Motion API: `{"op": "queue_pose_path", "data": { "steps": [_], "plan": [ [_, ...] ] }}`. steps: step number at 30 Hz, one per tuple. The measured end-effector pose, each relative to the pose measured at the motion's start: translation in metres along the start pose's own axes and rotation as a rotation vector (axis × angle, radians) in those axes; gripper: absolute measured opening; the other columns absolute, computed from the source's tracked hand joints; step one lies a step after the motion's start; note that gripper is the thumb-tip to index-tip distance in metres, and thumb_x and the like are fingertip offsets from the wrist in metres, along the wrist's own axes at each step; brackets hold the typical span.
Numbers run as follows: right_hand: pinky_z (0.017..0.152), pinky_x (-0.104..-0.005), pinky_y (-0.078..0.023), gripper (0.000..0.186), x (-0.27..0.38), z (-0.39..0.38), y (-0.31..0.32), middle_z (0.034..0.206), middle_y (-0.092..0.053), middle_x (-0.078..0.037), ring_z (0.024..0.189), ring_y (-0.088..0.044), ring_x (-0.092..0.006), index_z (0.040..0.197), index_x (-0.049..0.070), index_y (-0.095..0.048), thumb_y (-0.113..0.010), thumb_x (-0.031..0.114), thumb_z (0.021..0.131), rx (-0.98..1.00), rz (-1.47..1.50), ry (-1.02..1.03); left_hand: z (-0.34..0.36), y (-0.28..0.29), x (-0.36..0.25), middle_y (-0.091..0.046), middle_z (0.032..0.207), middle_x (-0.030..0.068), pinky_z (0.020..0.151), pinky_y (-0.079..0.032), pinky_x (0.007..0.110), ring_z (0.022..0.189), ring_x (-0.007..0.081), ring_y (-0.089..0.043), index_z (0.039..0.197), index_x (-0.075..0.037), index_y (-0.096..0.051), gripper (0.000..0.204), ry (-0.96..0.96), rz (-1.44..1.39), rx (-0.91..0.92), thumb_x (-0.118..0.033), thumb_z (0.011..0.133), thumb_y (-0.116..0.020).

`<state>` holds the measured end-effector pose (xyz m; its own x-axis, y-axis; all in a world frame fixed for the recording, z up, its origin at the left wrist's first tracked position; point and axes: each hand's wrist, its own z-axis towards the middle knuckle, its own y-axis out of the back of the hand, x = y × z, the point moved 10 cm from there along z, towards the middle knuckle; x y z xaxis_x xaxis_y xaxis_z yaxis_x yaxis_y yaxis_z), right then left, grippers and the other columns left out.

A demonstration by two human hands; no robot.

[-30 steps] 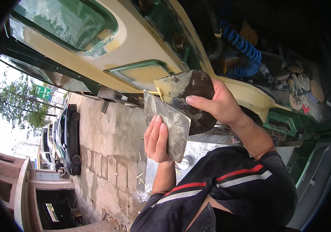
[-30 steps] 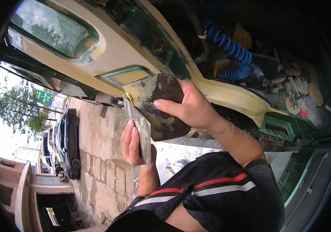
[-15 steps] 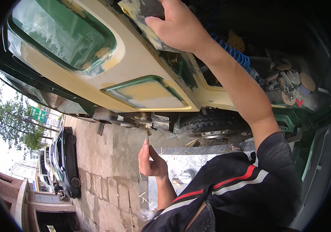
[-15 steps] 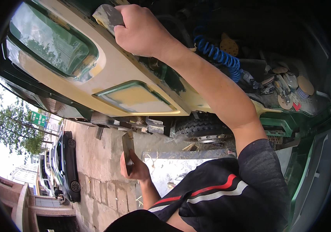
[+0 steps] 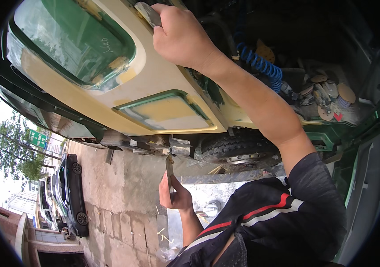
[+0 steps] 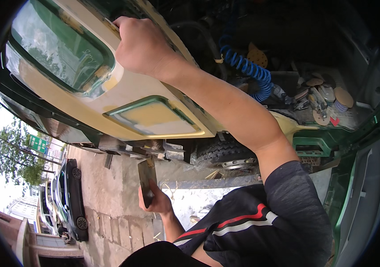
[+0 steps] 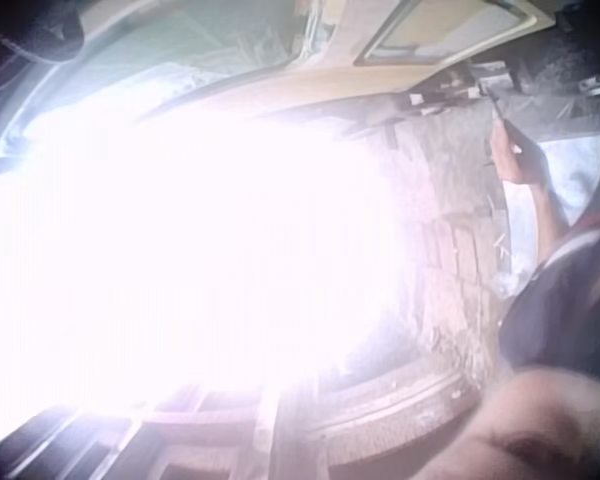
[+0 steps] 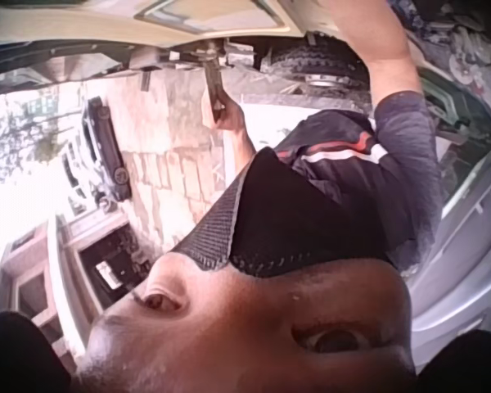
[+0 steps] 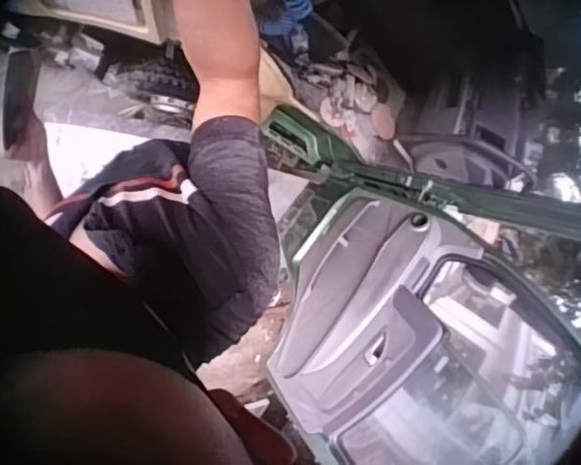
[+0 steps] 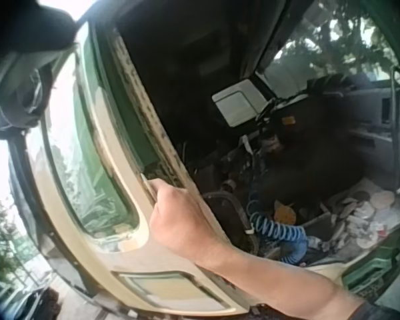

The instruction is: The person applies body filler to the side of a vehicle using two spreaders, mixing the material and smoothing it across the surface.

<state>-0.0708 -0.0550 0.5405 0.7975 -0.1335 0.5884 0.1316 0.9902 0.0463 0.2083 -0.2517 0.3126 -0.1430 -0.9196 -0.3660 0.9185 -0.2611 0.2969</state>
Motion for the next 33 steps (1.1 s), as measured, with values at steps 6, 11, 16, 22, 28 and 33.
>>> {"op": "queue_pose_path", "data": {
  "steps": [6, 11, 16, 22, 28, 33],
  "plan": [
    [0.076, -0.0411, -0.055, 0.032, 0.025, -0.012, -0.003, 0.084, -0.068, -0.027, 0.08, -0.068, -0.043, 0.116, -0.004, -0.066, -0.056, 0.005, 0.087, -0.082, -0.017, 0.119, -0.002, -0.005, 0.003, -0.074, 0.096, 0.0218, 0.074, -0.059, 0.036, 0.083, 0.0327, -0.074, 0.104, 0.006, -0.069, 0.022, 0.001, -0.05, 0.004, 0.015, 0.084, -0.068],
    [0.082, -0.0475, -0.056, 0.029, 0.01, -0.01, 0.019, 0.086, -0.07, -0.025, 0.084, -0.068, -0.044, 0.11, -0.002, -0.067, -0.056, 0.005, 0.084, -0.12, -0.015, 0.041, -0.003, -0.003, 0.006, -0.074, 0.095, 0.0199, 0.071, -0.057, 0.034, 0.079, 0.0298, -0.072, 0.105, 0.005, -0.07, 0.023, 0.008, -0.061, -0.003, 0.013, 0.084, -0.069],
    [0.09, -0.0485, -0.055, 0.032, -0.008, -0.001, 0.018, 0.093, -0.071, -0.026, 0.091, -0.068, -0.0446, 0.111, 0.0, -0.069, -0.055, 0.005, 0.082, -0.133, -0.053, 0.027, -0.008, -0.003, 0.014, -0.075, 0.094, 0.018, 0.071, -0.056, 0.033, 0.078, 0.0276, -0.072, 0.105, 0.005, -0.07, 0.022, 0.048, -0.071, 0.022, 0.011, 0.084, -0.069],
    [0.092, -0.0482, -0.054, 0.034, -0.009, 0.004, 0.012, 0.095, -0.071, -0.025, 0.094, -0.068, -0.0443, 0.113, -0.001, -0.069, -0.055, 0.006, 0.082, -0.086, -0.026, -0.006, -0.011, 0.0, 0.021, -0.075, 0.093, 0.0179, 0.071, -0.056, 0.033, 0.078, 0.0271, -0.072, 0.102, 0.005, -0.07, 0.02, 0.058, -0.088, 0.03, 0.011, 0.083, -0.071],
    [0.091, -0.0476, -0.054, 0.035, -0.004, 0.008, 0.012, 0.095, -0.071, -0.025, 0.093, -0.068, -0.0433, 0.113, 0.001, -0.069, -0.054, 0.006, 0.081, -0.144, 0.013, 0.064, -0.009, 0.0, 0.023, -0.074, 0.092, 0.0181, 0.07, -0.055, 0.033, 0.077, 0.0271, -0.072, 0.102, 0.006, -0.07, 0.021, 0.053, -0.11, 0.028, 0.012, 0.082, -0.072],
    [0.084, -0.0455, -0.056, 0.033, 0.005, 0.009, 0.001, 0.088, -0.071, -0.023, 0.085, -0.069, -0.0414, 0.114, 0.0, -0.068, -0.054, 0.005, 0.084, -0.121, -0.096, 0.024, -0.007, -0.001, 0.028, -0.074, 0.091, 0.0187, 0.07, -0.055, 0.033, 0.076, 0.0272, -0.072, 0.102, 0.006, -0.07, 0.02, 0.068, -0.124, 0.049, 0.012, 0.082, -0.071]
  ]
}}
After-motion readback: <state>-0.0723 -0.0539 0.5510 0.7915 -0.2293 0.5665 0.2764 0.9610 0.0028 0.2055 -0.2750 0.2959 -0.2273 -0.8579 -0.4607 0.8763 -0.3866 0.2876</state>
